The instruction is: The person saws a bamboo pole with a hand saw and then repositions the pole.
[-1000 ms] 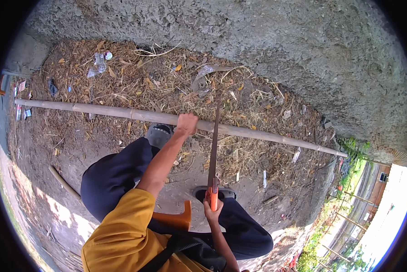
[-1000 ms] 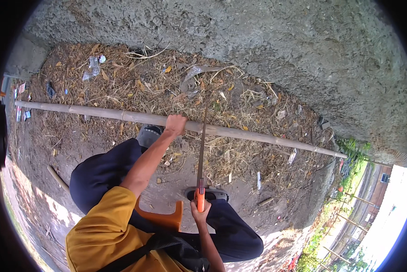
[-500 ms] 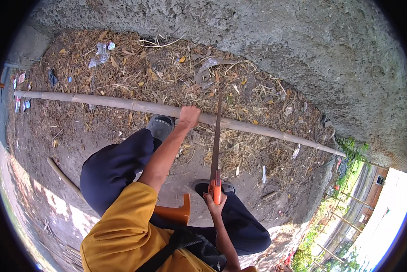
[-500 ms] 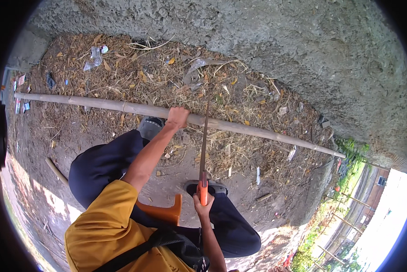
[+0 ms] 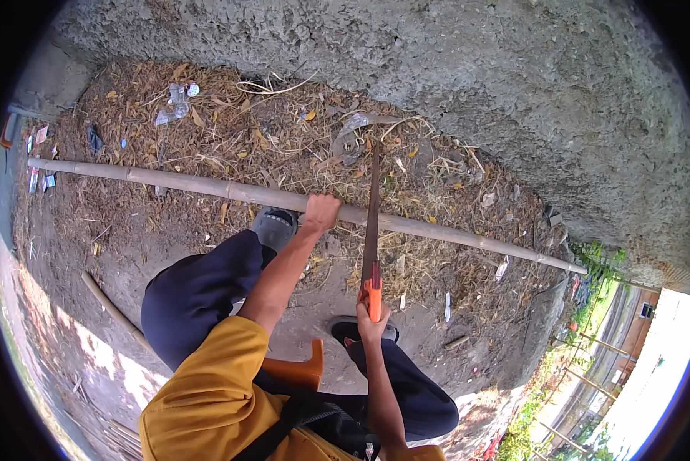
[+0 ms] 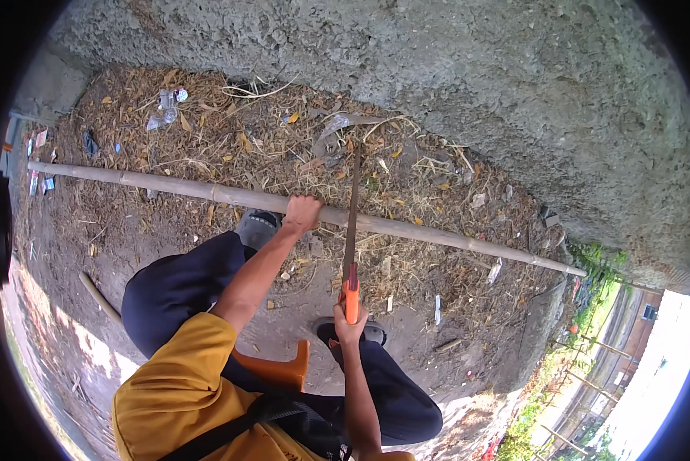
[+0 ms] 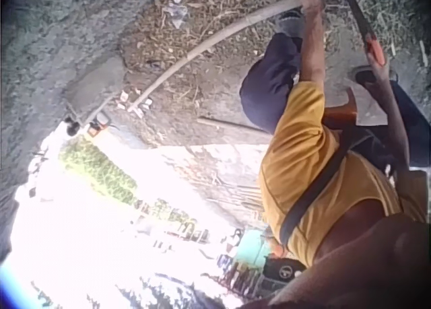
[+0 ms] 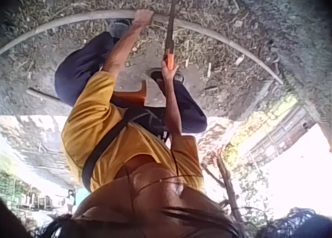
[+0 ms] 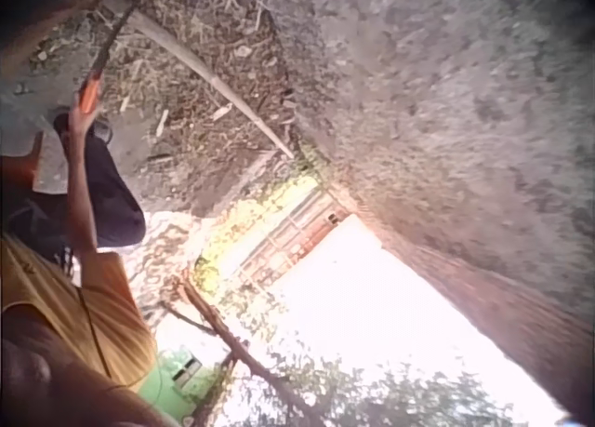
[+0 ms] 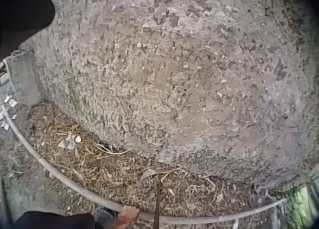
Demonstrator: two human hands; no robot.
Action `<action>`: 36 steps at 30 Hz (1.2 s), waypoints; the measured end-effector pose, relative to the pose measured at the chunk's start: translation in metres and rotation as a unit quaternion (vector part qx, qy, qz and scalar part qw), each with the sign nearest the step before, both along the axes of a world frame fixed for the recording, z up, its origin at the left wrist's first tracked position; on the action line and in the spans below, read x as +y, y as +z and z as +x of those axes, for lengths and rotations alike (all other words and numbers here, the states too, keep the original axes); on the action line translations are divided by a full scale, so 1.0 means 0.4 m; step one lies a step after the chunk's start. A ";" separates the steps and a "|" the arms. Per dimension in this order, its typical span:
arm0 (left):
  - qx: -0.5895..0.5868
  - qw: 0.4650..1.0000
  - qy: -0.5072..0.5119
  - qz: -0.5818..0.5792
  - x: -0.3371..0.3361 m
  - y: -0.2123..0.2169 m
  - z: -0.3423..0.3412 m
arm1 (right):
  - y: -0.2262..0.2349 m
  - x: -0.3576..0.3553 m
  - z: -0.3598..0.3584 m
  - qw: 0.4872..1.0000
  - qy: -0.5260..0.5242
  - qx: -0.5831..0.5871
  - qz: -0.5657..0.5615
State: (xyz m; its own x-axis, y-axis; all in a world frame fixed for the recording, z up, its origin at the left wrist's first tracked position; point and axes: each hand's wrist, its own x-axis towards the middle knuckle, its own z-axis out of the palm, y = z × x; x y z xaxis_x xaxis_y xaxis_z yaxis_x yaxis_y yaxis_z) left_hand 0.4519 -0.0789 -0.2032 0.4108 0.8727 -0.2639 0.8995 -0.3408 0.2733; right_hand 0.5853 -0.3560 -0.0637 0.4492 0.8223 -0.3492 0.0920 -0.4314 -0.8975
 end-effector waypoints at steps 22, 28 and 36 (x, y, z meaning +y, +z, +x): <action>-0.031 0.997 0.002 0.067 -0.030 -0.001 -0.002 | 0.009 -0.023 -0.030 0.999 -0.029 0.018 -0.040; -0.029 0.995 0.006 0.100 -0.028 -0.007 -0.007 | 0.014 -0.177 -0.035 1.000 -0.009 -0.009 0.026; -0.048 0.990 0.010 0.132 -0.039 0.014 0.018 | -0.032 -0.087 0.047 1.000 0.002 0.013 -0.004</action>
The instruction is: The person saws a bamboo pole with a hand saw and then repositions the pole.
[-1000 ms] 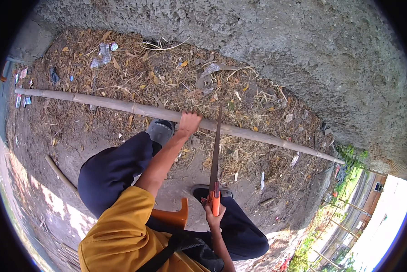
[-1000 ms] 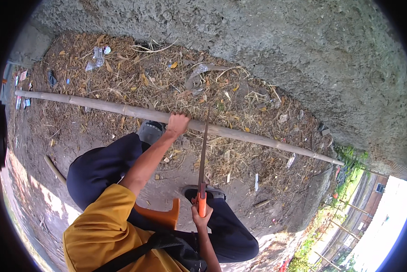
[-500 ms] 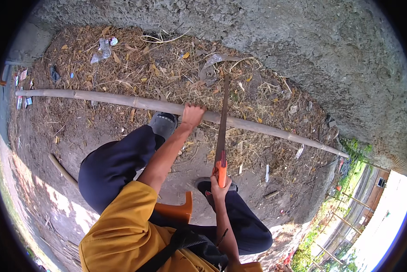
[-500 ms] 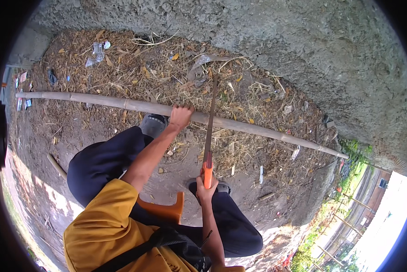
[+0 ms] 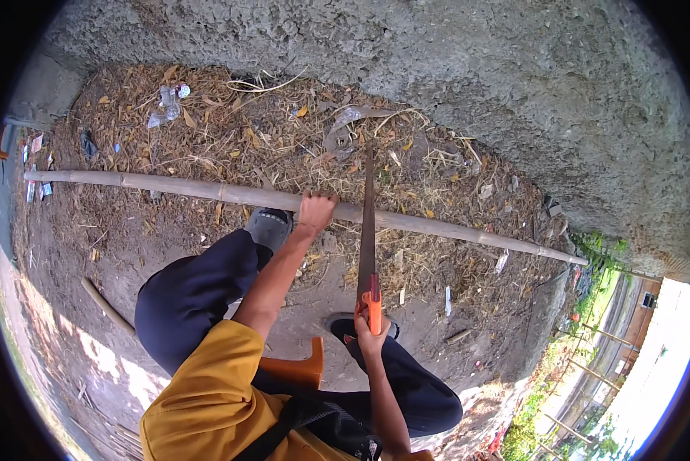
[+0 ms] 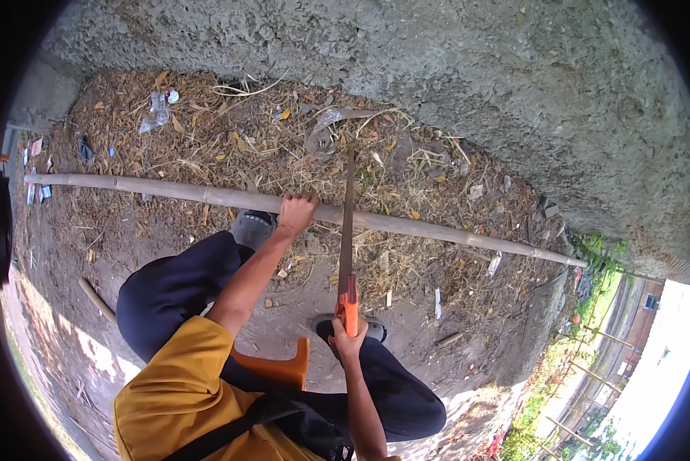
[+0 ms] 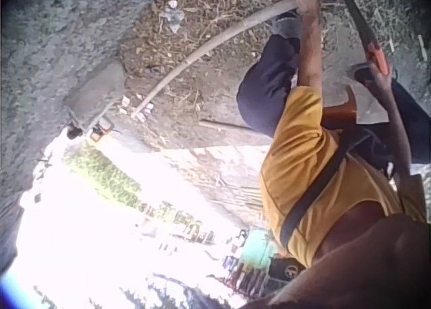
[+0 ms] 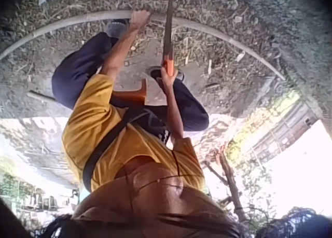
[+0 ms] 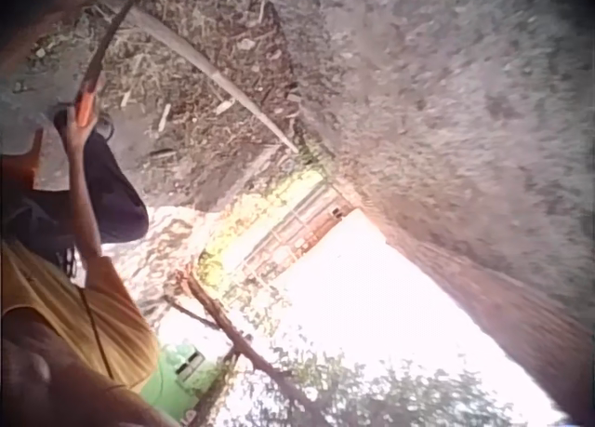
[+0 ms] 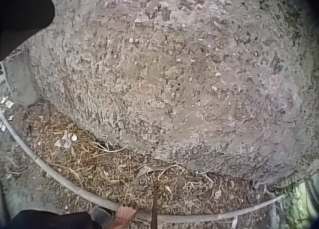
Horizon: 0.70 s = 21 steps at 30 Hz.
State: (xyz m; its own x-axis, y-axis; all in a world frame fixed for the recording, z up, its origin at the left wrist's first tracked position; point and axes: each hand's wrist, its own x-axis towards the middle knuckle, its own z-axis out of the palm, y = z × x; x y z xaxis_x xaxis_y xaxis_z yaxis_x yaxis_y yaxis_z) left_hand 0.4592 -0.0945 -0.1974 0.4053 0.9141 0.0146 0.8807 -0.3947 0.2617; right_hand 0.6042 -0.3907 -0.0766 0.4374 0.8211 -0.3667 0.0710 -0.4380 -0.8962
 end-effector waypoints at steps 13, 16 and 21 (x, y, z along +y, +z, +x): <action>0.003 0.995 -0.011 -0.097 0.026 0.000 -0.003 | -0.001 -0.159 -0.032 0.993 0.062 -0.090 0.045; 0.014 0.997 -0.008 -0.078 0.016 -0.009 -0.008 | 0.133 -0.201 -0.014 0.990 0.108 -0.087 -0.038; 0.063 0.988 -0.023 -0.136 0.038 0.005 0.003 | 0.251 -0.156 0.064 0.998 -0.050 -0.010 0.020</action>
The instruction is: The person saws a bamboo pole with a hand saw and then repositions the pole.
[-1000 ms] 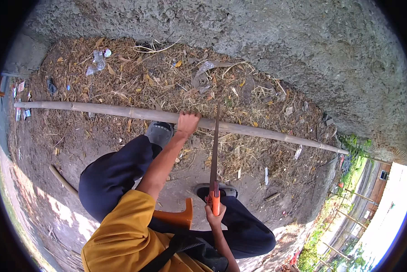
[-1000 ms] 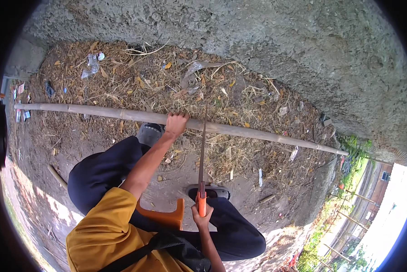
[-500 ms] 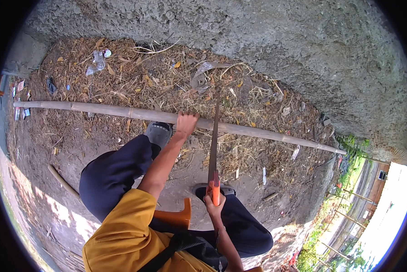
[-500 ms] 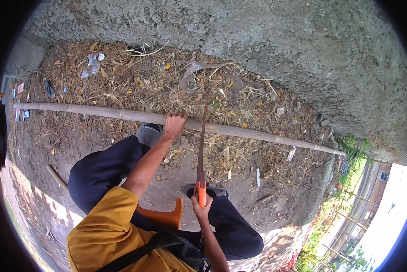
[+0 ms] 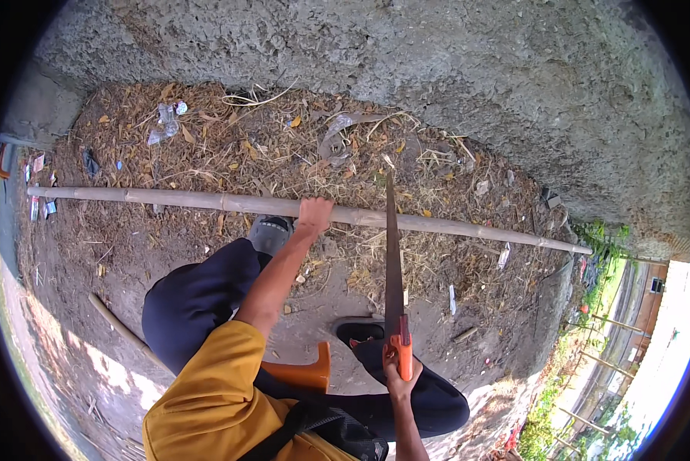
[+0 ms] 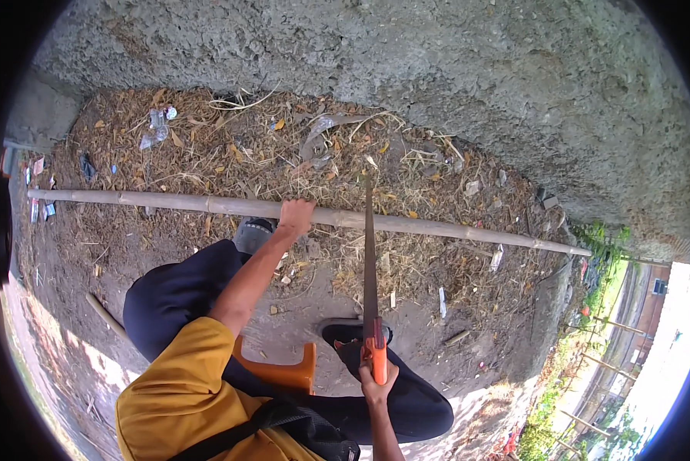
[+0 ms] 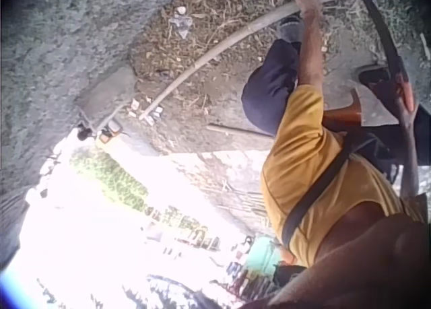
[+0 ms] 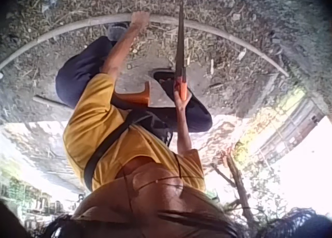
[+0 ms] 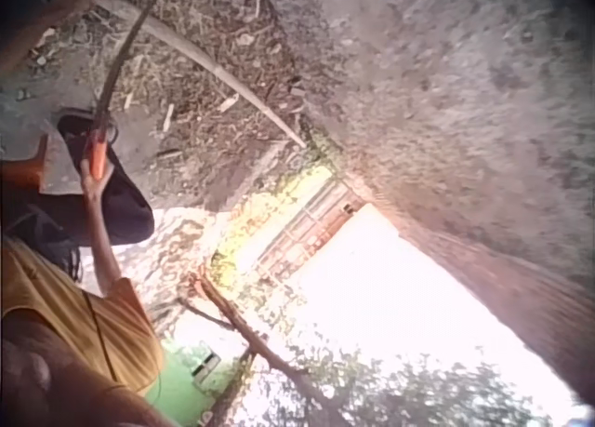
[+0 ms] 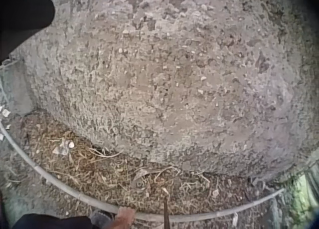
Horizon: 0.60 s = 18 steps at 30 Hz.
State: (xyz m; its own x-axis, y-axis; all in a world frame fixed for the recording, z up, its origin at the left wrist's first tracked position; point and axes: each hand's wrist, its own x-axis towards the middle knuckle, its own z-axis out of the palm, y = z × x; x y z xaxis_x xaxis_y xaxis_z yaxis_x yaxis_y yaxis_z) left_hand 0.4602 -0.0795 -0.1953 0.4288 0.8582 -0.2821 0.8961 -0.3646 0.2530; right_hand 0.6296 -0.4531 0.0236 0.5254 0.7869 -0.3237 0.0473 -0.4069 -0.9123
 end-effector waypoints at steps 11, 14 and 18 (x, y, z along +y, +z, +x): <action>0.051 0.976 -0.096 -0.187 0.113 0.060 0.001 | 0.080 0.036 0.012 0.995 -0.086 0.052 -0.003; 0.073 0.974 -0.107 -0.186 0.101 0.060 0.004 | 0.045 0.023 0.002 0.997 -0.063 0.047 -0.024; 0.018 0.984 -0.086 -0.153 0.079 0.051 -0.011 | 0.028 0.029 -0.013 0.995 -0.033 0.049 -0.078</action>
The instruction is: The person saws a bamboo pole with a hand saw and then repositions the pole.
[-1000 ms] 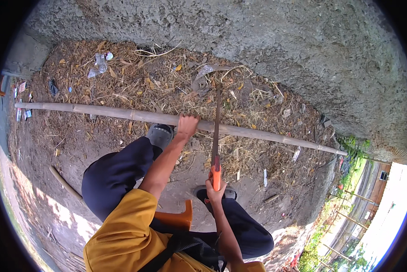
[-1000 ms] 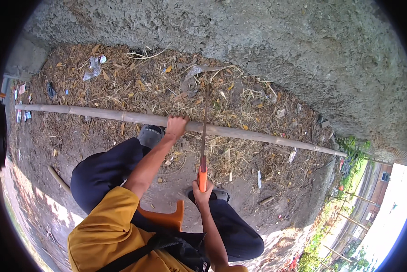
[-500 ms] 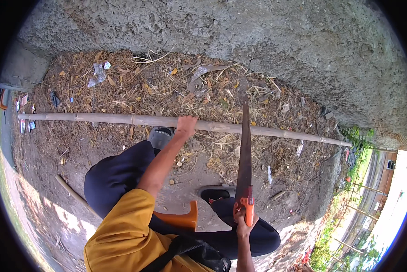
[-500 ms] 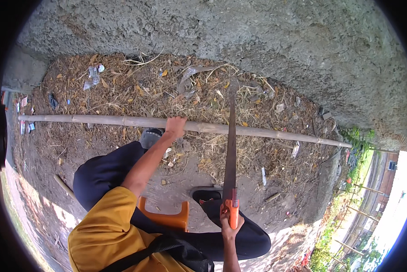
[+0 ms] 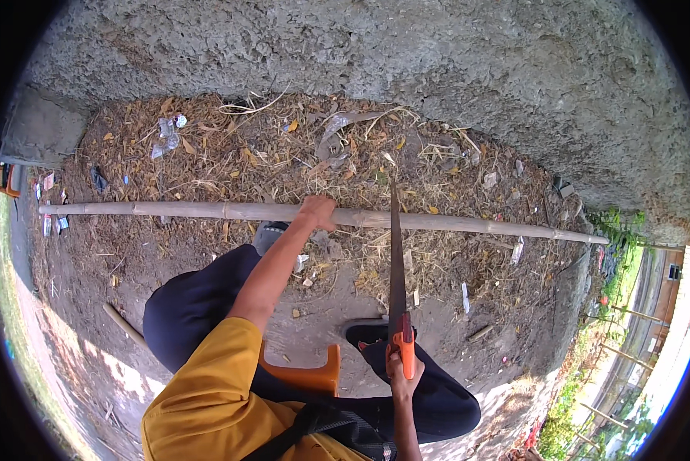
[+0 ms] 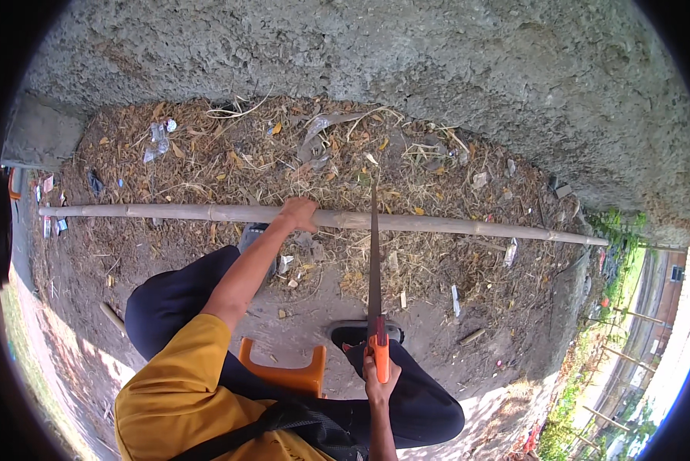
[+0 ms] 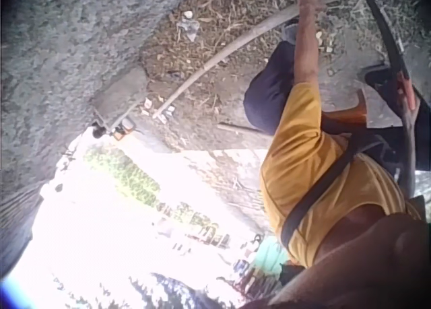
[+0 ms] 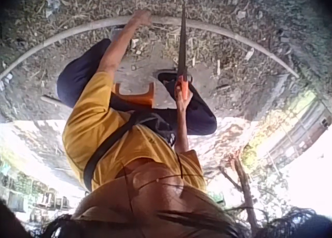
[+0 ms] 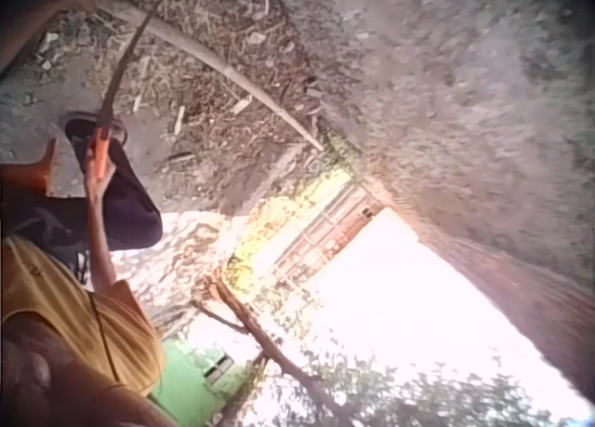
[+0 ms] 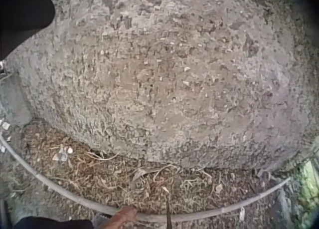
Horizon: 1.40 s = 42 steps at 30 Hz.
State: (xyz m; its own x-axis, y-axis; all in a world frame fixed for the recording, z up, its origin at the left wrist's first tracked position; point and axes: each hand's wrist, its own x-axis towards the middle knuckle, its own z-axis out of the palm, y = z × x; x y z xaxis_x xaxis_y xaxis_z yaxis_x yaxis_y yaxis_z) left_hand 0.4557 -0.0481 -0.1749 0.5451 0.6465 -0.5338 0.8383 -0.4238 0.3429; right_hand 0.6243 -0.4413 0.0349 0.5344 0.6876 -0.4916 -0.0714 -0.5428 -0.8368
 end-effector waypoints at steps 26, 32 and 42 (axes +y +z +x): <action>-0.074 0.952 0.082 0.285 -0.106 -0.019 -0.003 | -0.095 0.051 -0.063 0.994 0.084 -0.072 0.024; -0.085 0.942 0.100 0.308 -0.121 -0.014 0.002 | -0.178 0.028 -0.087 0.997 0.064 -0.043 0.000; -0.093 0.937 0.121 0.316 -0.133 -0.037 -0.015 | -0.213 -0.029 -0.125 0.993 0.089 -0.057 0.048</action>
